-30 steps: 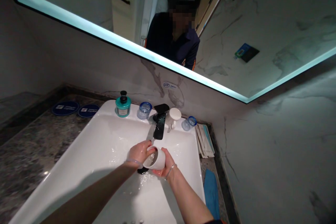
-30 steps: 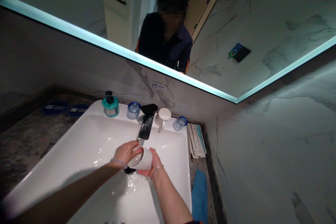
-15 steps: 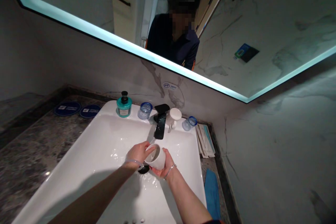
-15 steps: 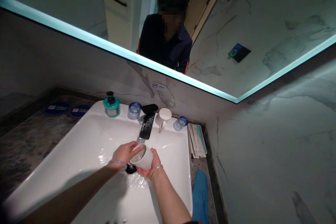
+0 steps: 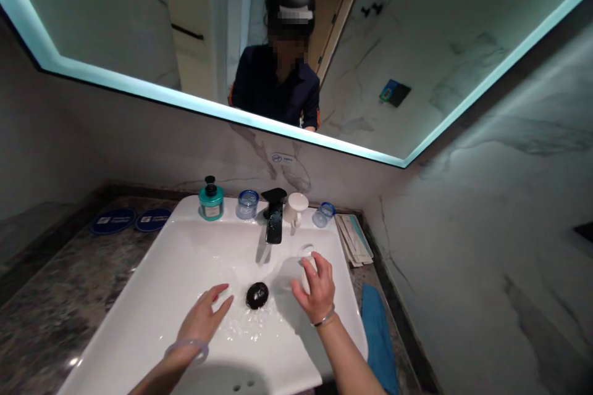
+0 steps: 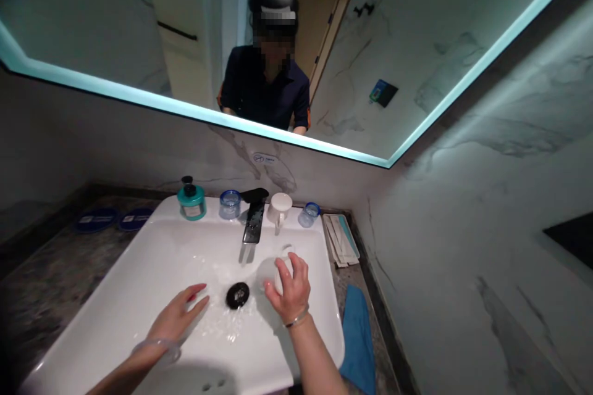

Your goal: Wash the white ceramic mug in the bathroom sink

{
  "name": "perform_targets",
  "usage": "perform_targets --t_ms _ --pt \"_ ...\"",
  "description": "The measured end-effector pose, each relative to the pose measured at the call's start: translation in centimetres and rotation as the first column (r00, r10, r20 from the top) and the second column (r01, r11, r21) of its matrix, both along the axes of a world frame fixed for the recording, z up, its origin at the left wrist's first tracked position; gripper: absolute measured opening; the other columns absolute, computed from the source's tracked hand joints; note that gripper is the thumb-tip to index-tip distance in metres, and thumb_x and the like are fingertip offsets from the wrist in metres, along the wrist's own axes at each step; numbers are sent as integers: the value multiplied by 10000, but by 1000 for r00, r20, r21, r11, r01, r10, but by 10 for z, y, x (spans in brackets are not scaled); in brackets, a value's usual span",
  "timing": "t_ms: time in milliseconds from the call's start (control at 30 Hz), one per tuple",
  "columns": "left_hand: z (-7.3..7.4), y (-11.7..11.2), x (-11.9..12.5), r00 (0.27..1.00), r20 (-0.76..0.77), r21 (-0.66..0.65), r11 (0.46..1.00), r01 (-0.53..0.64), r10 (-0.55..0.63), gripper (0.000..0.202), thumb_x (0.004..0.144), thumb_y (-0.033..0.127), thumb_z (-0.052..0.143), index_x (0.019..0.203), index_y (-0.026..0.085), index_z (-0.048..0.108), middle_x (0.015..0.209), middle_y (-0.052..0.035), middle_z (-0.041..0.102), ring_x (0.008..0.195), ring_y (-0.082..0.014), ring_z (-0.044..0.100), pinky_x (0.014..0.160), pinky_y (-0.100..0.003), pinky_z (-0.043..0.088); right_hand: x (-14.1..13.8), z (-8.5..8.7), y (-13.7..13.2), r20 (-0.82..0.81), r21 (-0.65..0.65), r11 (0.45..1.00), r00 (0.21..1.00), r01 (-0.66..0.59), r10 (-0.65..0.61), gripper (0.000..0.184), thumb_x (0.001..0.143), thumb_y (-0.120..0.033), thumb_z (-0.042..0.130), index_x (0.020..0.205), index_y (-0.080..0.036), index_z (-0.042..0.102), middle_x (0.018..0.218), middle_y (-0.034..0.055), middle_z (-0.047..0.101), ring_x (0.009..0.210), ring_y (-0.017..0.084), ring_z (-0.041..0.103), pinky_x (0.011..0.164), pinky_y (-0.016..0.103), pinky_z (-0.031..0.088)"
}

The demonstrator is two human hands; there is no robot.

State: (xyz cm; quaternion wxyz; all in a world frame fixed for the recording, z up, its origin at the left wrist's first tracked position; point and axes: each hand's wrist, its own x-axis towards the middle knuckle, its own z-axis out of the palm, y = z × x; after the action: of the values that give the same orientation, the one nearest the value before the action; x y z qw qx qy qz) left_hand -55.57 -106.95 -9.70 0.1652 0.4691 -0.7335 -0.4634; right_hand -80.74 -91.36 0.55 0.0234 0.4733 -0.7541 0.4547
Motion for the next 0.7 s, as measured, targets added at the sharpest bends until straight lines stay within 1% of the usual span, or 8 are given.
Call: perform_targets --t_ms 67,133,200,267,367,467,600,700 --pt "7 -2 4 997 -32 14 997 69 -69 650 800 636 514 1225 156 618 1242 -164 657 1111 -327 643 892 -450 542 3 4 0 423 29 975 881 219 -210 498 753 -473 717 1177 -214 671 1282 156 624 1217 326 565 1039 515 478" --pt "20 -2 3 982 -69 3 984 176 -175 673 801 650 547 1272 171 591 1292 -163 630 1149 -336 625 885 -458 540 9 5 1 851 204 916 400 345 -340 466 820 -547 609 1126 -198 641 1086 133 687 1006 291 651 838 461 564" --pt "38 4 -1 946 -120 -40 953 300 -302 683 810 650 575 1313 188 572 1330 -153 614 1203 -336 600 953 -472 521 23 4 9 958 288 909 -86 301 -275 487 891 -620 464 1028 -180 623 852 98 691 762 245 662 625 371 553" --pt "60 17 -6 887 -179 -88 905 417 -426 694 813 649 605 1348 209 552 1377 -140 593 1262 -329 564 1051 -495 470 47 6 25 937 226 932 -323 284 -129 548 912 -668 376 941 -171 606 700 69 657 621 215 630 507 294 496" --pt "93 49 -12 763 -262 -92 802 590 -591 744 771 664 667 1357 224 536 1430 -125 559 1287 -321 541 1082 -497 451 96 18 61 882 75 931 -459 356 104 607 904 -702 326 954 -167 608 647 54 651 560 206 620 431 241 441" --pt "124 92 -17 641 -305 -14 676 737 -705 709 752 681 679 1272 212 571 1293 -111 640 1150 -305 620 1032 -467 495 146 39 110 838 -87 903 -460 420 294 739 902 -721 213 1071 -134 629 689 78 679 564 221 639 398 240 435" --pt "159 163 -28 374 -336 -59 416 907 -864 514 748 714 662 882 217 675 1358 -102 619 1235 -316 578 1101 -420 448 206 53 191 796 -286 812 -345 510 497 801 869 -717 185 1128 -110 640 759 115 699 580 224 647 404 255 456" --pt "161 233 -28 165 -306 29 164 986 -938 592 633 809 675 708 223 661 1390 -92 617 1241 -346 583 1089 -383 472 256 45 261 831 -333 762 -208 555 515 719 829 -666 308 1133 -116 655 784 118 705 590 242 664 401 271 458"
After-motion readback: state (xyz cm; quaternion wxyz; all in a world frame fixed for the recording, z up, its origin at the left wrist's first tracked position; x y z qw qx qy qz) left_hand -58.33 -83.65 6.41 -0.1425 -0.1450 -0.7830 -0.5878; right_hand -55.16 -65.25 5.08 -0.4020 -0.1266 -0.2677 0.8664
